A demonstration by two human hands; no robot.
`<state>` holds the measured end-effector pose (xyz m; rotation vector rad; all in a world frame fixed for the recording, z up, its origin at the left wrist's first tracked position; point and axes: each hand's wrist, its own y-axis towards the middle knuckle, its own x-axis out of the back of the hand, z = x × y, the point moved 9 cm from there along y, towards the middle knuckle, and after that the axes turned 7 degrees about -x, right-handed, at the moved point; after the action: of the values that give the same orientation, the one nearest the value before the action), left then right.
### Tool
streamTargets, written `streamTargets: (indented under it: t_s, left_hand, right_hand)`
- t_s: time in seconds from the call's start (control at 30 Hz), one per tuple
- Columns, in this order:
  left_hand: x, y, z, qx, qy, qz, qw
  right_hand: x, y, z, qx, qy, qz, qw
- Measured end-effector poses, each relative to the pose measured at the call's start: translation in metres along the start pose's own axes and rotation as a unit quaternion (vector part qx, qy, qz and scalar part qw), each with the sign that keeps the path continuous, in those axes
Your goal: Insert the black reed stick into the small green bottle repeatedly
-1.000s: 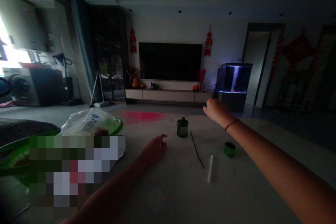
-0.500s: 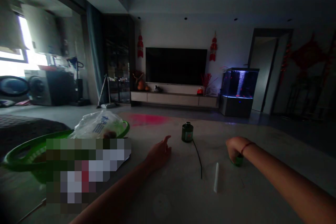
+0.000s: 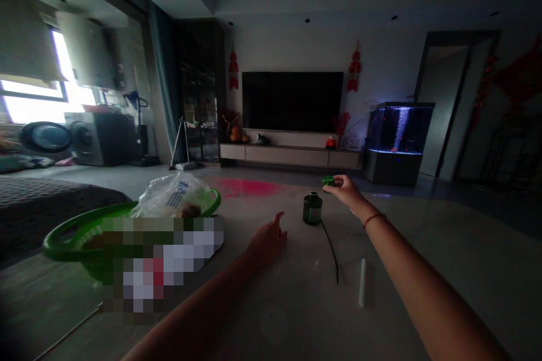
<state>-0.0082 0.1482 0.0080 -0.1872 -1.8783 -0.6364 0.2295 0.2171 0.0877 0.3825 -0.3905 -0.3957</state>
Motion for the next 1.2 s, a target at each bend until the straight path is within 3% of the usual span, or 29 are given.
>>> streamTargets:
  t_s: [0.1,0.3,0.5,0.63,1.07,1.2]
  left_hand:
    - [-0.001,0.000,-0.001,0.005,0.008,0.006,1.000]
    - [-0.001,0.001,0.000,0.019,0.011,0.020,1.000]
    - [-0.002,0.001,0.002,0.026,0.012,0.027,0.999]
    - [0.000,0.001,-0.001,0.018,0.011,0.022,1.000]
    - [0.000,0.004,-0.002,0.010,0.026,0.024,0.999]
    - [0.001,0.004,-0.002,0.005,0.018,0.007,1.000]
  right_hand:
    - [-0.024,0.002,0.007,0.028,0.057,-0.001,0.998]
    - [-0.050,-0.001,-0.003,0.041,-0.007,-0.023,0.999]
    - [-0.058,-0.003,-0.006,0.044,-0.043,0.071,0.996]
    - [-0.059,-0.008,-0.002,0.026,-0.044,0.119,0.992]
    - [-0.044,-0.019,-0.007,-0.117,-0.013,0.158,0.980]
    - [-0.033,-0.018,-0.001,-0.111,-0.032,0.158,0.981]
